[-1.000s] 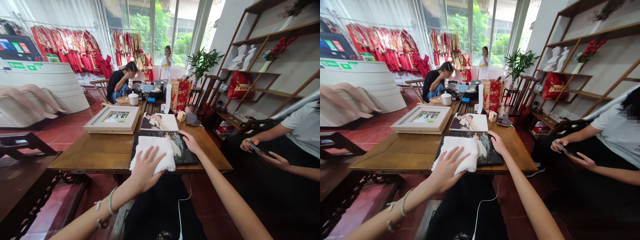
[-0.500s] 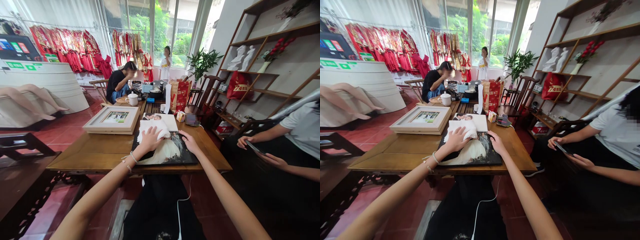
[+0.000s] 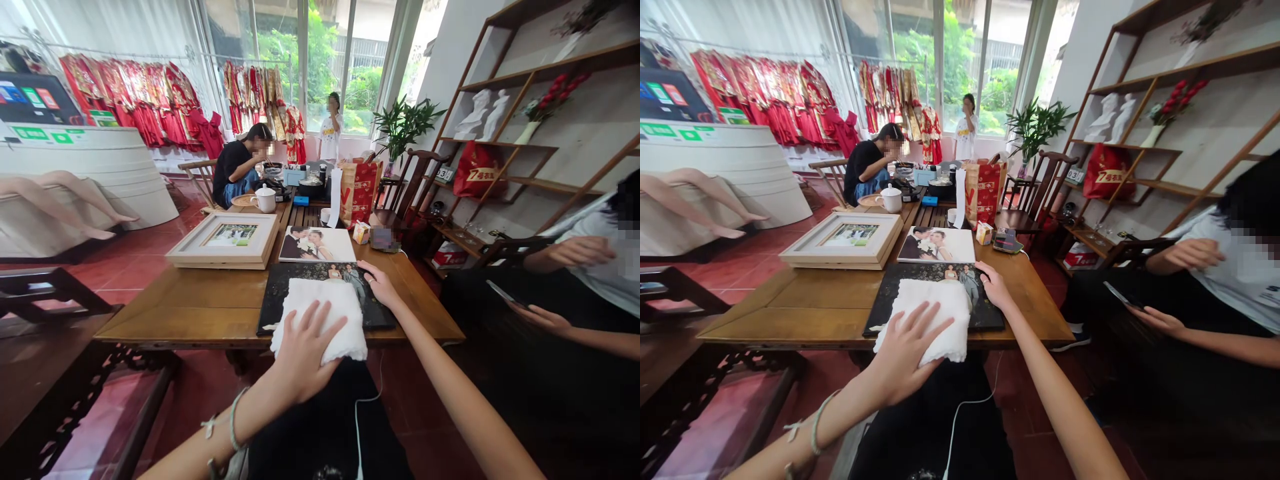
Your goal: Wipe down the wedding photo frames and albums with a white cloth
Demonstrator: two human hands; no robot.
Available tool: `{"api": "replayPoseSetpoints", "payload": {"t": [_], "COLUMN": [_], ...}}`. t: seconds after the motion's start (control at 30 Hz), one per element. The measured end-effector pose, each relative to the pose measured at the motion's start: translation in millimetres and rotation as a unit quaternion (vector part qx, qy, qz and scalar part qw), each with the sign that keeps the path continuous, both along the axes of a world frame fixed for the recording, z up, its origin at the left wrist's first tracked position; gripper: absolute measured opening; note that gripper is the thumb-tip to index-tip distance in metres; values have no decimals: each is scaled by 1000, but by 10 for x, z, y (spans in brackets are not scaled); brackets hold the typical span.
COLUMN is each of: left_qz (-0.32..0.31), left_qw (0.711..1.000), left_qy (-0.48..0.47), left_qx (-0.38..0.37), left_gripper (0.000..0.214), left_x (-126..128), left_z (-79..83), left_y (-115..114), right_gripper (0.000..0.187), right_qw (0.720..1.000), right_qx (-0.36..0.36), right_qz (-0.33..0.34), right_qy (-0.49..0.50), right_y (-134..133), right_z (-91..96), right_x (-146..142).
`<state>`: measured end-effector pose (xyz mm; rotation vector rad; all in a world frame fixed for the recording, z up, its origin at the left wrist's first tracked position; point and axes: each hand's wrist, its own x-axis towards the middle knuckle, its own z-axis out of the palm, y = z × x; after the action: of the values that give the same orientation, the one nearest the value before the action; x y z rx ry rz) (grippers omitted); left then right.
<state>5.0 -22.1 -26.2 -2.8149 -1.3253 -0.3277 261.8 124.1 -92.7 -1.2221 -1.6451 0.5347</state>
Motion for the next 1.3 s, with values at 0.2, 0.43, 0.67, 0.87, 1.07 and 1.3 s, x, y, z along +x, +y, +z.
{"api": "replayPoseSetpoints", "payload": {"t": [0.2, 0.43, 0.67, 0.87, 1.07, 1.3], "left_qz": [33, 62, 41, -35, -45, 32], "left_qw": [999, 998, 998, 999, 998, 999], "left_qy": [4, 31, 42, 24, 28, 39], "left_qx": [25, 12, 6, 25, 17, -9], "left_gripper": [50, 50, 51, 55, 55, 53], "left_x": [223, 446, 538, 488, 460, 626], "left_z": [12, 38, 50, 22, 78, 90], "left_y": [604, 1321, 1245, 507, 244, 784], "right_gripper": [41, 41, 39, 38, 35, 40], "right_qw": [1000, 1000, 1000, 999, 999, 998], "right_qx": [1, 3, 0, 4, 11, -2], "right_qz": [1, -7, -2, 26, 33, 26], "right_qy": [-4, -1, 7, 35, 35, 52], "right_y": [-1, 3, 27, 43, 50, 78], "right_z": [-15, -47, -73, -72, -51, -130], "right_x": [6, -7, 7, 29, 51, 41]}}
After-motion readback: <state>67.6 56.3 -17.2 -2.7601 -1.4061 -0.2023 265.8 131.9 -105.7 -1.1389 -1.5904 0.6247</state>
